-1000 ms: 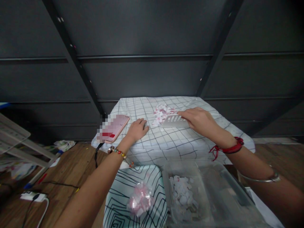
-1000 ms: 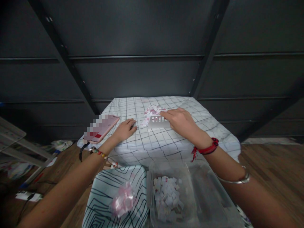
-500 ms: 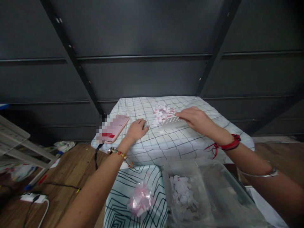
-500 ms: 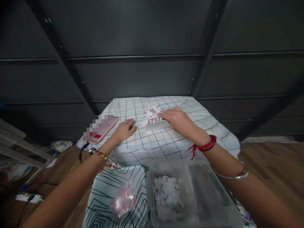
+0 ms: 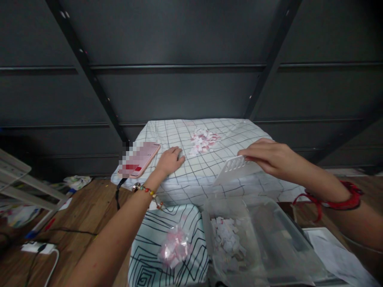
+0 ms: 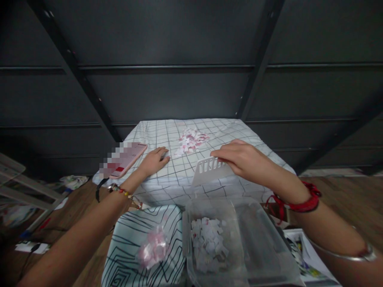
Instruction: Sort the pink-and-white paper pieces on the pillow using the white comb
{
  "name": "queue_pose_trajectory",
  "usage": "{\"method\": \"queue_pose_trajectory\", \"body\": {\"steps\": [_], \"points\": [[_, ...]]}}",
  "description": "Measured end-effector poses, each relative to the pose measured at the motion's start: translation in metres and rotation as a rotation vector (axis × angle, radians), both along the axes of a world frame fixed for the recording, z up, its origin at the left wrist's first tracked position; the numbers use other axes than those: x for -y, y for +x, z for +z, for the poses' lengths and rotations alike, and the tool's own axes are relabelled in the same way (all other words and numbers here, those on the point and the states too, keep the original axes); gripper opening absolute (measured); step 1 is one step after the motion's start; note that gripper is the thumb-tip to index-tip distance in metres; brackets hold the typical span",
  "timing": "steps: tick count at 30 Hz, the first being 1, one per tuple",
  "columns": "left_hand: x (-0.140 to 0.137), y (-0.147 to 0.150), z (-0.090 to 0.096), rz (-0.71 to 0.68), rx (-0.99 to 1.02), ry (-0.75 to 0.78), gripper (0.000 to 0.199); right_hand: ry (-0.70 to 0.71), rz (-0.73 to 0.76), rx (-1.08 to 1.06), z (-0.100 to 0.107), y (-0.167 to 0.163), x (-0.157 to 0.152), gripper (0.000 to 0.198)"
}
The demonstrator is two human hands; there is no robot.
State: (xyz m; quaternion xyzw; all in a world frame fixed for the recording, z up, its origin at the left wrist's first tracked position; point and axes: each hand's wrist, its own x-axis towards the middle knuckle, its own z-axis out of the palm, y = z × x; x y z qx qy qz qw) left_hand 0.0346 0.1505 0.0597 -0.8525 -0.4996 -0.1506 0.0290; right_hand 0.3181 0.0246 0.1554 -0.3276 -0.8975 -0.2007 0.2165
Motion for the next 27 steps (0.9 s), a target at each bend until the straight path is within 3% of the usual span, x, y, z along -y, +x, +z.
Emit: {"method": "queue_pose_trajectory", "body": {"steps": [6,15,21,27], "points": [[-0.001,0.000,-0.001,-0.010,0.009,0.012,0.037,0.019,-0.102,-0.013,0.003,-0.004,-0.010,0.030],[-0.002,-0.001,-0.003,-0.010,0.028,0.019,0.037,0.097,-0.371,-0.026,-0.015,-0.028,-0.054,0.037],[-0.002,-0.002,-0.004,-0.010,0.030,0.032,0.035,0.108,-0.397,0.052,-0.019,-0.052,-0.066,0.040],[-0.001,-0.002,-0.003,-0.005,0.031,0.011,0.037,0.104,-0.384,0.093,-0.014,-0.051,-0.057,0.043]]}}
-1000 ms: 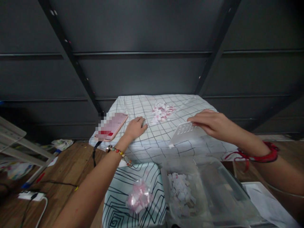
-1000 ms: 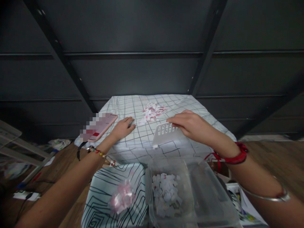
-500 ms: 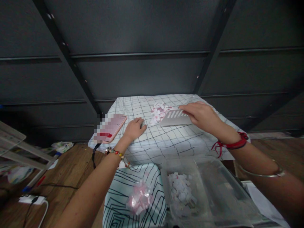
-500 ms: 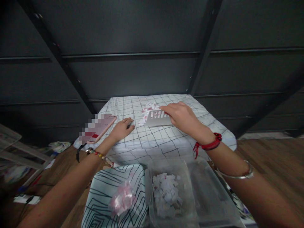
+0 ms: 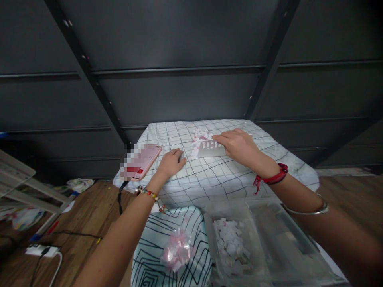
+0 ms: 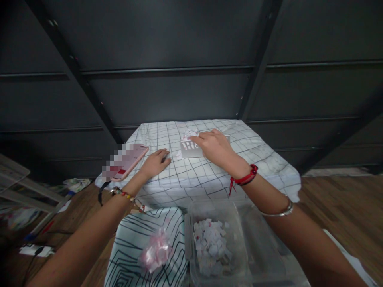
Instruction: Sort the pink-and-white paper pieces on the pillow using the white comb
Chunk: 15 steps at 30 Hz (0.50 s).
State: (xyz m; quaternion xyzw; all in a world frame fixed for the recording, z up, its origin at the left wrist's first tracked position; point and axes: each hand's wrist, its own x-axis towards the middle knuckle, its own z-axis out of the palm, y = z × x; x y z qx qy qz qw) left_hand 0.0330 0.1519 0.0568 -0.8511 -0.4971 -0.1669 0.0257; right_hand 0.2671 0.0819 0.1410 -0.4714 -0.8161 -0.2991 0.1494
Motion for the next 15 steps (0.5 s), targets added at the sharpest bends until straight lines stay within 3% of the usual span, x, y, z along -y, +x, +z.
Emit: {"method": "queue_pose_trajectory", "body": {"steps": [5,15], "points": [[0.000,0.000,0.000,-0.004,0.009,-0.012,0.038,0.047,-0.018,0.004,0.002,-0.002,0.002,0.039],[0.001,-0.001,0.001,-0.003,0.013,-0.022,0.038,-0.024,-0.023,0.044,0.005,-0.002,0.006,0.040]]}}
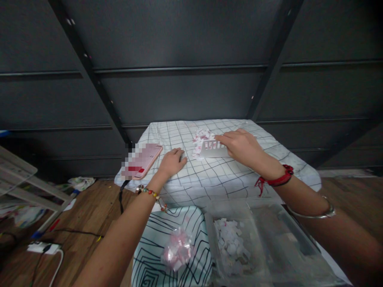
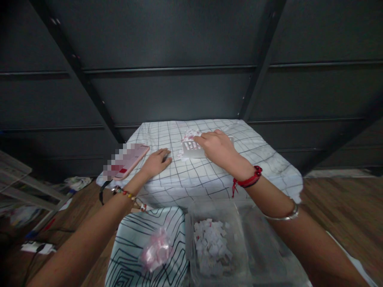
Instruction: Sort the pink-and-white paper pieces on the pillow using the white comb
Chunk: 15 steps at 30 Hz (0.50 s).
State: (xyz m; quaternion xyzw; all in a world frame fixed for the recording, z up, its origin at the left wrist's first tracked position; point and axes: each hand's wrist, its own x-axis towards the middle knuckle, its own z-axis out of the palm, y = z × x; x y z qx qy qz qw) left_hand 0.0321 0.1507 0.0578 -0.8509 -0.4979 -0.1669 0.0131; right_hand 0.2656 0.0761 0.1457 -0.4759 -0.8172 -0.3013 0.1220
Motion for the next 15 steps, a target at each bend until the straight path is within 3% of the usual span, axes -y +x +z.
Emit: {"method": "queue_pose_trajectory", "body": {"steps": [7,15], "points": [[-0.002,0.000,-0.002,-0.008,0.001,0.017,0.038,0.073,-0.027,-0.031,0.004,-0.006,0.003,0.037],[-0.001,-0.001,-0.001,-0.009,0.020,0.009,0.037,0.009,-0.018,-0.015,-0.001,-0.006,0.003,0.039]]}}
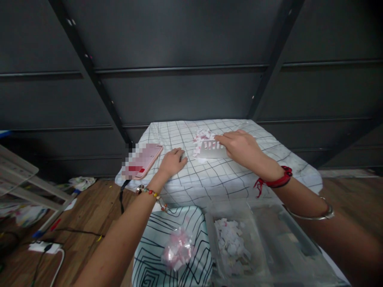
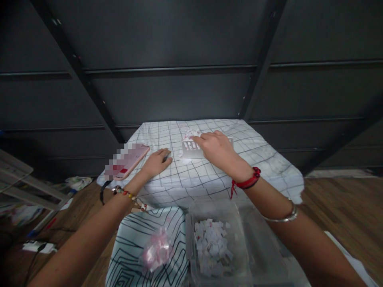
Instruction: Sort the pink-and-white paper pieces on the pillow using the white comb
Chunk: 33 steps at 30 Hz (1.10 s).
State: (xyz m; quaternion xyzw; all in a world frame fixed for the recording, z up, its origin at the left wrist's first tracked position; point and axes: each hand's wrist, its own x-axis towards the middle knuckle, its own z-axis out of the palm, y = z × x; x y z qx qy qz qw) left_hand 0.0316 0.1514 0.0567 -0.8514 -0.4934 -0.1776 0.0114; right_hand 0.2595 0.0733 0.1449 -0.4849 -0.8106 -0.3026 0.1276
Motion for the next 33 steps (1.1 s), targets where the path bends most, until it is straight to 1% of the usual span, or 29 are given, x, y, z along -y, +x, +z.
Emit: {"method": "queue_pose_trajectory", "body": {"steps": [4,8,13,19,22,25,29,33], "points": [[-0.001,0.000,-0.001,0.001,0.000,-0.001,0.038,0.027,-0.015,-0.003,0.004,0.005,0.004,0.036],[-0.001,0.000,-0.001,-0.003,0.003,0.009,0.037,0.061,-0.036,-0.026,0.003,0.001,-0.002,0.037],[0.001,0.001,0.001,0.004,-0.012,0.003,0.037,0.018,-0.014,-0.008,0.000,-0.005,-0.007,0.040],[0.001,0.001,0.001,-0.007,0.017,-0.004,0.034,0.000,-0.069,0.036,0.003,0.007,0.005,0.034],[0.001,0.001,0.002,-0.004,0.019,-0.006,0.034,0.035,-0.061,0.039,0.005,0.010,0.008,0.033],[0.002,0.001,0.003,0.006,0.007,-0.012,0.034,0.061,-0.041,0.016,0.005,0.005,0.005,0.034],[0.003,0.001,0.004,0.020,-0.023,-0.015,0.037,0.019,-0.013,0.012,0.003,-0.005,0.000,0.040],[0.003,0.002,0.003,0.021,-0.029,-0.016,0.037,-0.014,-0.036,0.028,0.004,-0.006,0.001,0.041]]}}
